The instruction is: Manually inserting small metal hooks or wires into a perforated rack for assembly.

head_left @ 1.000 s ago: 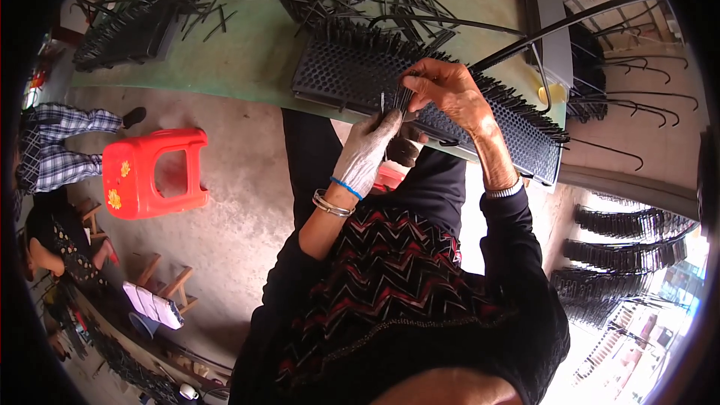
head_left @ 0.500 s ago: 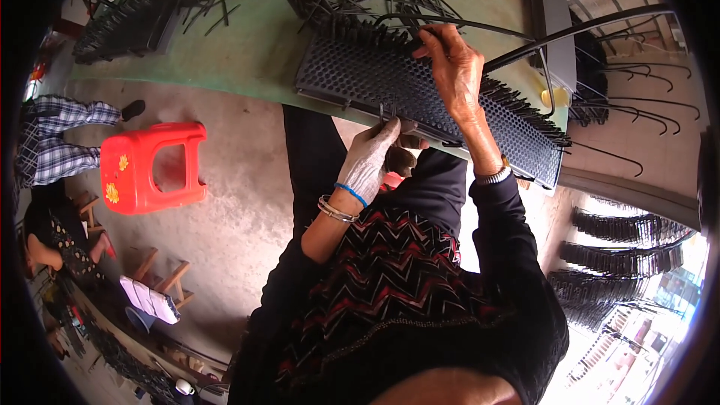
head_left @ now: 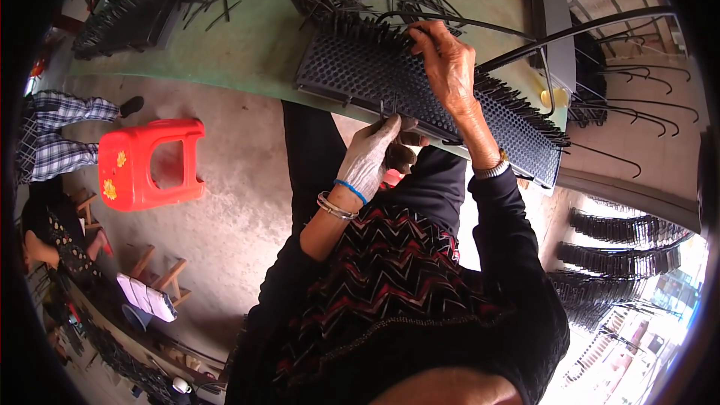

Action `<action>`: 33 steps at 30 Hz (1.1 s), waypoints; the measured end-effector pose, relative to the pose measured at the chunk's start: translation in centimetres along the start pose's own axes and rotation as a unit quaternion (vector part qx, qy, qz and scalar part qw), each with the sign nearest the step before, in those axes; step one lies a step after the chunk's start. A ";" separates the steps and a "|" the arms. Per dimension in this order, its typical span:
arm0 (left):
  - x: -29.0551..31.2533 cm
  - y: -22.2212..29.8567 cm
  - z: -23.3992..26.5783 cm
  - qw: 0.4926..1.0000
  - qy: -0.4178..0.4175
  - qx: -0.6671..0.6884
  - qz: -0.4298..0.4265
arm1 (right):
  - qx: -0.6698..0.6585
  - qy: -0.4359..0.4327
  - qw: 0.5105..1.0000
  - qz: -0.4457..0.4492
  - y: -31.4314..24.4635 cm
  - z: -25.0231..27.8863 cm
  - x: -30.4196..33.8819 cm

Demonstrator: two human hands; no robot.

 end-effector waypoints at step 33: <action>0.0 0.4 -2.1 0.992 -0.118 -0.040 -0.016 | -0.240 -0.328 0.886 -0.225 0.9 -1.7 6.7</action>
Point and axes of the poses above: each hand's wrist, its own x-axis away from the middle knuckle, its own z-axis out of the back of the hand, y = z × x, the point moved 7 cm from there along -x, towards the middle knuckle, and after that the axes turned 4 degrees about -x, right-handed, at the moved point
